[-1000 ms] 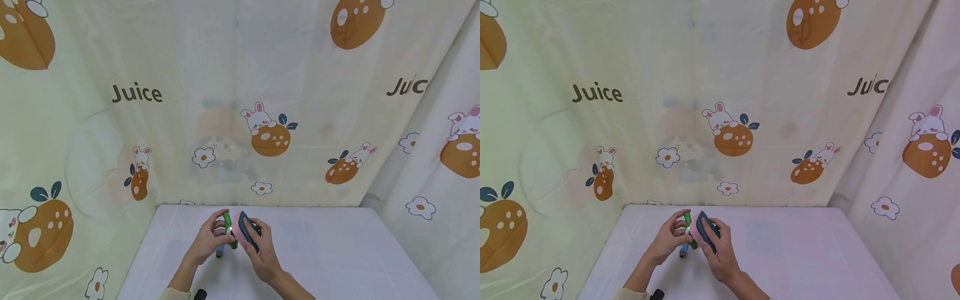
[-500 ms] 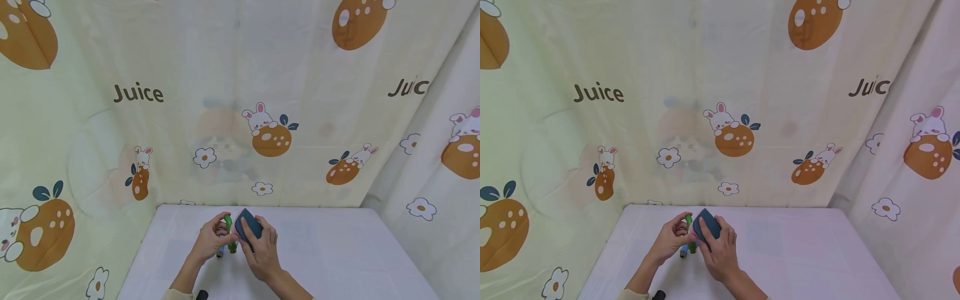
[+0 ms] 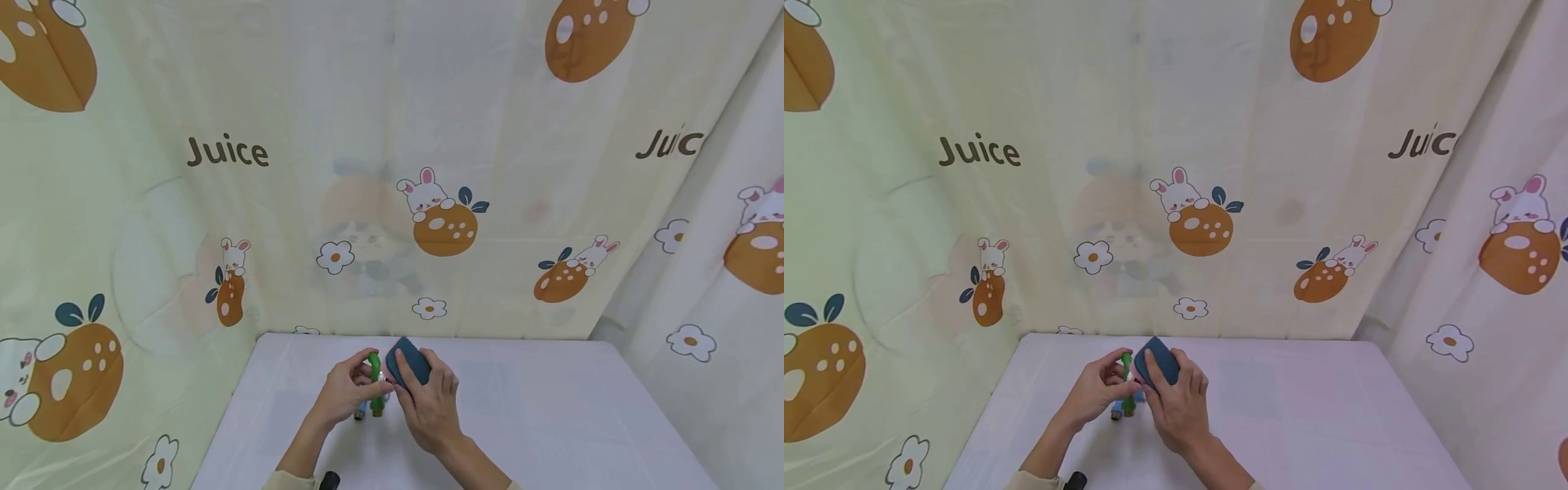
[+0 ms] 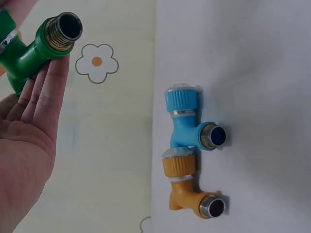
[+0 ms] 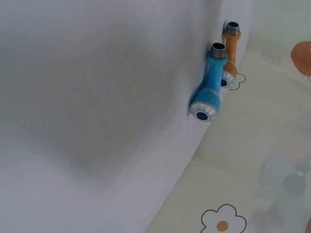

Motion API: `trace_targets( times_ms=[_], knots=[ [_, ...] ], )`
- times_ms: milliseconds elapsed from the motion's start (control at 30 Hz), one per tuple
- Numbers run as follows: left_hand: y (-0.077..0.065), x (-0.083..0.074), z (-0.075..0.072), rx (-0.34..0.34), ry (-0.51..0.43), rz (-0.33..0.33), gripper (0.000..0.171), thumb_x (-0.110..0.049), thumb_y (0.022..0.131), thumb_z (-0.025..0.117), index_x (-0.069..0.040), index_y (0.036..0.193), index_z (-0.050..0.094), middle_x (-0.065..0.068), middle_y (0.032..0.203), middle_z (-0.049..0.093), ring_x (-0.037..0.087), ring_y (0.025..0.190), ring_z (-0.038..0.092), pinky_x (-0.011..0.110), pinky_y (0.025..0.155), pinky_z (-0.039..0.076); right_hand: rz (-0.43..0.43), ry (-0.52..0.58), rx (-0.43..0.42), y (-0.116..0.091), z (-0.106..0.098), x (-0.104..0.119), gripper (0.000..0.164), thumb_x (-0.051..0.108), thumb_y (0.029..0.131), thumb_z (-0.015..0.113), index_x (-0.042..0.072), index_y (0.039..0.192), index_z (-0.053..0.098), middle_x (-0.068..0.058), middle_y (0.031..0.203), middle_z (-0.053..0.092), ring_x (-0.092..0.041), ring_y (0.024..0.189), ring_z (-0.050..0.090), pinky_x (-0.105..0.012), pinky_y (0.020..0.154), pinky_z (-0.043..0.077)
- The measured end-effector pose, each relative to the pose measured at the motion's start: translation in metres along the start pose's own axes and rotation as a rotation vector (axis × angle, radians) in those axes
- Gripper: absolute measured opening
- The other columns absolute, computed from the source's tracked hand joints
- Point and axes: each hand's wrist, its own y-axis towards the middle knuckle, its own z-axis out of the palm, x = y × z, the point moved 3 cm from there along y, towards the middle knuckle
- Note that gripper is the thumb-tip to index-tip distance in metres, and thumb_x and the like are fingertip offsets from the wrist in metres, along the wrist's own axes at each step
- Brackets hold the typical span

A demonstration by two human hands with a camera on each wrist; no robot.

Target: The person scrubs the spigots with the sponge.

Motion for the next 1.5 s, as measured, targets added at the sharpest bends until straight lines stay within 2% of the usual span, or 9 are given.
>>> trace_targets(
  times_ms=[100,200,300,433,533,767,933,1067,1500],
  knots=[
    [0.000,-0.004,0.002,0.052,-0.050,0.011,0.081,-0.036,0.085,0.087,-0.019,0.155,0.047,0.012,0.116,0.069,0.020,0.100,0.072,0.027,0.086,0.057,0.130,0.105,0.024,0.002,0.000,-0.005,0.054,0.033,0.109,0.049,0.027,0.162,0.038,-0.025,0.153,0.031,-0.037,0.125,0.032,-0.046,0.089,0.031],
    [-0.001,-0.010,0.003,0.082,-0.183,0.025,0.082,-0.024,0.087,0.086,-0.023,0.157,0.042,0.017,0.131,0.062,0.023,0.110,0.071,0.030,0.090,0.060,0.210,0.264,-0.023,0.000,0.000,-0.006,0.059,0.017,0.106,0.053,0.025,0.162,0.038,-0.024,0.152,0.033,-0.033,0.127,0.033,-0.045,0.092,0.037],
    [-0.001,-0.015,0.001,0.081,-0.298,0.046,0.084,-0.014,0.087,0.085,-0.024,0.157,0.041,0.018,0.137,0.050,0.025,0.118,0.068,0.031,0.089,0.061,0.161,0.432,-0.065,-0.005,-0.001,0.000,0.061,0.005,0.103,0.051,0.016,0.161,0.039,-0.022,0.151,0.035,-0.029,0.131,0.033,-0.041,0.094,0.041],
    [-0.001,-0.018,0.000,0.103,-0.326,0.083,0.088,-0.008,0.086,0.084,-0.024,0.160,0.040,0.018,0.137,0.049,0.024,0.126,0.062,0.027,0.096,0.058,0.043,0.546,-0.071,-0.010,0.001,0.011,0.062,-0.003,0.099,0.048,0.005,0.160,0.038,-0.024,0.150,0.034,-0.021,0.125,0.035,-0.030,0.091,0.040],
    [-0.002,-0.017,-0.001,0.137,-0.317,0.085,0.091,-0.006,0.085,0.085,-0.024,0.161,0.038,0.017,0.139,0.053,0.024,0.130,0.060,0.027,0.100,0.056,0.029,0.513,-0.075,-0.012,0.002,0.015,0.063,-0.002,0.098,0.051,0.005,0.160,0.038,-0.024,0.150,0.035,-0.022,0.124,0.035,-0.030,0.091,0.040],
    [-0.003,-0.016,-0.004,0.154,-0.308,0.059,0.098,0.000,0.078,0.089,-0.025,0.160,0.040,0.017,0.138,0.055,0.025,0.129,0.063,0.031,0.096,0.059,0.130,0.349,0.006,-0.010,0.004,0.018,0.062,0.012,0.103,0.053,0.021,0.162,0.038,-0.021,0.152,0.035,-0.031,0.128,0.032,-0.047,0.094,0.038],
    [-0.004,-0.020,0.001,0.200,-0.245,0.059,0.100,0.000,0.076,0.090,-0.021,0.160,0.041,0.016,0.136,0.056,0.028,0.130,0.062,0.032,0.102,0.056,0.276,0.356,0.064,-0.006,0.009,0.009,0.056,0.020,0.109,0.045,0.027,0.164,0.034,-0.019,0.149,0.035,-0.024,0.123,0.030,-0.044,0.093,0.029],
    [-0.004,-0.021,0.005,0.182,-0.215,0.054,0.098,-0.001,0.075,0.092,-0.020,0.158,0.044,0.016,0.134,0.058,0.029,0.131,0.062,0.030,0.102,0.056,0.356,0.383,0.113,-0.005,0.009,0.004,0.053,0.026,0.112,0.040,0.031,0.164,0.032,-0.018,0.149,0.035,-0.025,0.123,0.031,-0.046,0.095,0.026],
    [-0.005,-0.030,0.006,0.171,-0.117,0.120,0.098,-0.002,0.071,0.095,-0.024,0.154,0.048,0.009,0.132,0.067,0.027,0.130,0.062,0.031,0.104,0.054,0.495,0.259,0.213,-0.007,0.016,-0.011,0.049,0.040,0.113,0.035,0.027,0.160,0.042,-0.022,0.144,0.039,-0.029,0.113,0.034,-0.041,0.085,0.026]
  ],
)
